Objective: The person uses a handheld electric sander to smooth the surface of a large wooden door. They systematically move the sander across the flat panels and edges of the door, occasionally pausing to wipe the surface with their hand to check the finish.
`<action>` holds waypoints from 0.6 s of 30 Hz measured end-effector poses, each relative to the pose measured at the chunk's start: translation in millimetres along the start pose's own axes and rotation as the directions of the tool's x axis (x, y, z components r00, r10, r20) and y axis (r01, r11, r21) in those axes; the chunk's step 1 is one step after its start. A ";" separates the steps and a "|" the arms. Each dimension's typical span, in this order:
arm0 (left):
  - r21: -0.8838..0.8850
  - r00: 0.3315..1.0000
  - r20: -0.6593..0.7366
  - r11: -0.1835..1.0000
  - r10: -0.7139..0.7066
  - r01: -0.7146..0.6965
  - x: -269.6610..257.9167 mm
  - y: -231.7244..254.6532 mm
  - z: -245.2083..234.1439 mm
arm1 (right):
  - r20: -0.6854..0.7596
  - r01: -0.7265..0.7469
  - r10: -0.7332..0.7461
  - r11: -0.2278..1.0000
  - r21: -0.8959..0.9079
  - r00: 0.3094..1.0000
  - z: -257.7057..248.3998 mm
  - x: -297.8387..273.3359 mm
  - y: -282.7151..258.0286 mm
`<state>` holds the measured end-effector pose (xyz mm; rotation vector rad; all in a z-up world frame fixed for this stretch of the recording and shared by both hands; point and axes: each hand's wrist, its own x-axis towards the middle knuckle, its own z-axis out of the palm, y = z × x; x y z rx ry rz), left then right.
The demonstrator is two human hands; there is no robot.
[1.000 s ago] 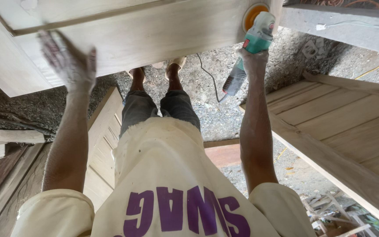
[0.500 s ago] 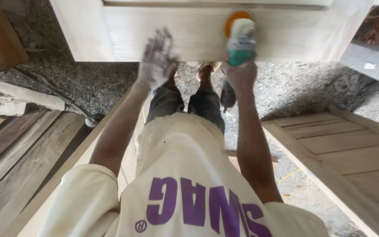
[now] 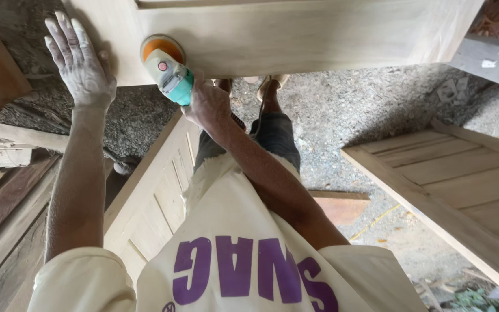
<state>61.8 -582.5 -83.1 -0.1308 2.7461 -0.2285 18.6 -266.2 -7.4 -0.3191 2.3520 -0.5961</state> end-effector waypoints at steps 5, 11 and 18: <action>-0.174 0.996 0.039 0.982 0.077 -0.069 25.9 62.2 -4.6 | -0.282 0.089 -0.061 0.992 0.089 0.957 -15.1 -23.4 53.6; -0.199 0.973 0.030 0.956 0.228 -0.218 45.4 176.8 -41.6 | -0.116 -0.358 0.375 0.922 0.146 0.920 -98.4 -51.8 161.5; -0.341 0.854 -0.230 0.783 0.467 -0.520 56.8 316.9 -82.9 | -0.168 -0.509 0.580 0.795 0.331 0.797 -179.3 -102.6 315.8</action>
